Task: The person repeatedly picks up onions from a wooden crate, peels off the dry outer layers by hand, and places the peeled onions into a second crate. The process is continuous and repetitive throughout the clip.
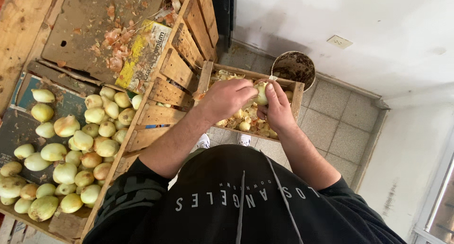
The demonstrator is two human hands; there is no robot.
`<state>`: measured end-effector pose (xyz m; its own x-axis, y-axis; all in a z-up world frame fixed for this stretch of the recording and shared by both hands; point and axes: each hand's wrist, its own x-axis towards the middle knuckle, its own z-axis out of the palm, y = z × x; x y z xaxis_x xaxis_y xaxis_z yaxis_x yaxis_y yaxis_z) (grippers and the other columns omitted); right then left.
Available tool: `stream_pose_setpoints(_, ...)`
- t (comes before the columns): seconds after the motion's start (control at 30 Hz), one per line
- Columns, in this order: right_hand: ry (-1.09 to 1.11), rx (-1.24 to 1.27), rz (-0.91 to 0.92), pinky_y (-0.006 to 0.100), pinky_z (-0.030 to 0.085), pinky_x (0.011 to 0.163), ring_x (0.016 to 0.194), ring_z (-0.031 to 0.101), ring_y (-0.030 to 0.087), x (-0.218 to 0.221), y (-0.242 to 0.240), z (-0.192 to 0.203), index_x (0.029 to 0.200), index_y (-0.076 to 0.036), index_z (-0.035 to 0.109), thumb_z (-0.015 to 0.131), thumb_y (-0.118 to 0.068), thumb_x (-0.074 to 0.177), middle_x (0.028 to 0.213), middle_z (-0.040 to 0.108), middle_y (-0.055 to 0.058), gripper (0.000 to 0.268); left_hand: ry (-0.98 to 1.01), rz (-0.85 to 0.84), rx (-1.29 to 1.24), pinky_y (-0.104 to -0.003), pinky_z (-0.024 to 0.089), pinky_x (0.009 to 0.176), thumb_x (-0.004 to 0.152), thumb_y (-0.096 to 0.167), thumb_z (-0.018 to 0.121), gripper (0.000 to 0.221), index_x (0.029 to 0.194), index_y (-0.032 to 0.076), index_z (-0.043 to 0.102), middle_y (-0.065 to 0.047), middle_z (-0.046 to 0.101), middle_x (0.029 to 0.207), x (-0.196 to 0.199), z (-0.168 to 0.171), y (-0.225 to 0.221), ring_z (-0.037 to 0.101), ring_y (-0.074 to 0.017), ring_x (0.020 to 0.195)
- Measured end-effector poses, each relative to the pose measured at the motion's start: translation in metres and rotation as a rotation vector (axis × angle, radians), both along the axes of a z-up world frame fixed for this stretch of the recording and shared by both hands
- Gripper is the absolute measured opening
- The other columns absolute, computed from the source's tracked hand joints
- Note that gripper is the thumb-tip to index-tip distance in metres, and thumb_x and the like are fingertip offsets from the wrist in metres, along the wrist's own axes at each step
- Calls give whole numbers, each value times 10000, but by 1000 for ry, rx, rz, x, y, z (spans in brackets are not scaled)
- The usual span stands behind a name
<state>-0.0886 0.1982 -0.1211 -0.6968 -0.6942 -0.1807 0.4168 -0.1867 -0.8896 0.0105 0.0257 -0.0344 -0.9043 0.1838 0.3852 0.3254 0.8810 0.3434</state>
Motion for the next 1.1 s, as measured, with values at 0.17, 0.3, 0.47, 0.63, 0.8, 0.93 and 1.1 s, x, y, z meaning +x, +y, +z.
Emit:
stream_pose_setpoints(0.17, 25, 35, -51, 264, 365, 304, 436, 339, 97, -7, -2, -24, 1327, -65, 552, 413, -385, 1113, 693, 496, 93, 409, 17, -92, -117, -277, 555, 600, 1007, 54, 559, 78, 1018, 14, 625, -118, 601, 861, -9, 1, -3, 635, -191, 674)
stream_pose_setpoints(0.3, 100, 64, -99, 267, 377, 295, 416, 386, 113, -9, -2, -17, 1293, -34, 568, 400, -365, 1120, 692, 510, 112, 410, 62, -29, -41, -250, 527, 556, 1023, 90, 490, 126, 1016, 21, 596, -101, 563, 837, -7, -1, 0, 579, -146, 604)
stream_pose_setpoints(0.47, 168, 99, -72, 296, 427, 316, 437, 432, 149, -16, -4, -26, 1270, -15, 588, 440, -354, 1112, 704, 557, 147, 403, 95, -90, -82, -268, 552, 582, 987, 28, 576, 83, 1041, -2, 631, -116, 602, 861, -13, 7, -3, 642, -184, 663)
stream_pose_setpoints(0.63, 131, 165, -71, 292, 386, 310, 432, 404, 153, -13, -8, -21, 1213, -35, 616, 482, -377, 1103, 641, 500, 125, 384, 35, -87, -192, -238, 543, 575, 994, 46, 552, 97, 1012, 34, 647, -108, 604, 856, -26, -23, -2, 601, -162, 639)
stream_pose_setpoints(0.8, -20, 192, -171, 292, 398, 309, 393, 450, 165, -9, -18, 10, 1102, -31, 604, 421, -456, 1106, 657, 596, 169, 463, 13, -23, -252, -215, 513, 519, 989, 97, 573, 69, 973, 66, 633, -89, 605, 863, -34, -17, 4, 559, -110, 582)
stream_pose_setpoints(0.93, -93, 215, -229, 359, 568, 486, 567, 599, 196, -24, -20, 21, 1179, -3, 619, 503, -524, 1062, 820, 689, 158, 546, -195, -47, -164, -304, 535, 474, 1012, 191, 516, 166, 1058, 56, 601, -137, 601, 1011, -21, -45, 28, 562, -158, 539)
stream_pose_setpoints(1.1, -268, 242, -316, 357, 618, 707, 614, 653, 165, -14, -29, 32, 1127, -37, 705, 512, -598, 1010, 852, 762, 123, 605, -40, -7, -166, -422, 577, 527, 796, 284, 607, 266, 976, 91, 579, -71, 581, 867, -13, -85, 42, 711, -269, 616)
